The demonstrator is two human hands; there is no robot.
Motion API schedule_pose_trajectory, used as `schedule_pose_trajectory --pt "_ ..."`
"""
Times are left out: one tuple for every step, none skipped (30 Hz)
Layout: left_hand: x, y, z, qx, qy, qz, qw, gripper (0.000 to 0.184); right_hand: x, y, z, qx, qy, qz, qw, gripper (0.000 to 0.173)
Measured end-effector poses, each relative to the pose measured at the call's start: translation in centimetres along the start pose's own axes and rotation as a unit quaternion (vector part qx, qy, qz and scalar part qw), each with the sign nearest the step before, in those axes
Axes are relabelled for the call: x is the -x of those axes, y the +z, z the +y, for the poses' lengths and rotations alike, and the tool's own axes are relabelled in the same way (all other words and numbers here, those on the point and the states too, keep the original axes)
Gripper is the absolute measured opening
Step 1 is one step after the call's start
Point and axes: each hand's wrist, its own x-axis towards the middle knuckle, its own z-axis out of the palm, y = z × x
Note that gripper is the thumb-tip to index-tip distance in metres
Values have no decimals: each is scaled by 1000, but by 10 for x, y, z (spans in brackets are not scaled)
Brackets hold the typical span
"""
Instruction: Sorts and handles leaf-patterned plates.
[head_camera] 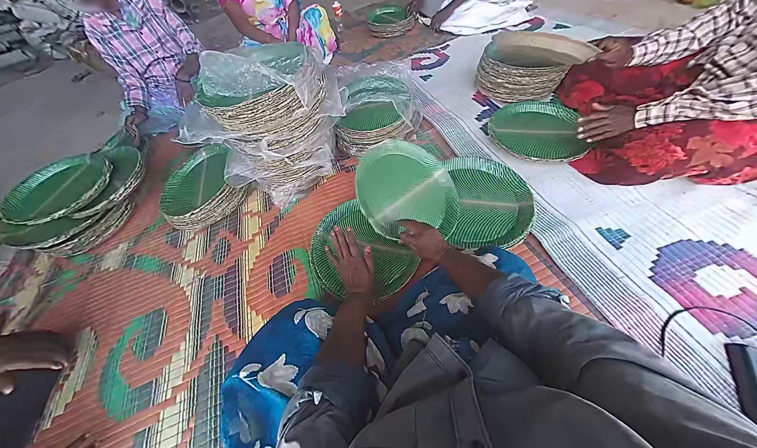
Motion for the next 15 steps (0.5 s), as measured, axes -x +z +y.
schedule_pose_trajectory --pt "-3 -3 1 -3 10 19 1000 68 1 1 -13 -10 -22 -94 995 35" --pt "-2 -7 0 -11 15 -10 1000 66 1 3 -22 -14 -32 -187 982 37" --pt "1 -10 0 -20 6 -93 995 60 0 8 -26 -16 -37 -252 967 38" --pt "3 -14 1 -30 -21 -220 975 57 -1 12 -25 -17 -38 -289 957 40" --pt "3 -14 2 -47 -51 -347 935 59 -2 16 -20 -19 -32 -295 955 42" --pt "6 -10 2 -70 -68 -444 891 65 -3 17 -14 -16 -10 -280 960 46" --pt "10 -5 2 -84 -80 -511 852 72 -4 15 -8 -10 33 -241 970 49" --pt "12 -1 2 -93 -83 -539 833 77 -6 9 -4 5 99 -197 975 51" --pt "14 1 2 -92 -87 -542 831 79 -9 1 -3 23 183 -169 968 52" --pt "14 3 2 -86 -90 -535 835 79 -13 -7 -1 46 264 -165 949 53" --pt "14 3 1 -83 -90 -531 838 80 -15 -11 3 63 327 -173 927 50" --pt "13 3 1 -81 -91 -530 839 80 -15 -13 6 68 369 -192 907 46" --pt "13 2 0 -79 -92 -531 838 80 -16 -15 9 71 391 -212 893 45" --pt "13 1 0 -77 -93 -531 839 81 -16 -17 8 72 401 -218 887 43" --pt "14 2 -1 -75 -92 -529 840 81 -17 -18 10 74 405 -211 886 42"
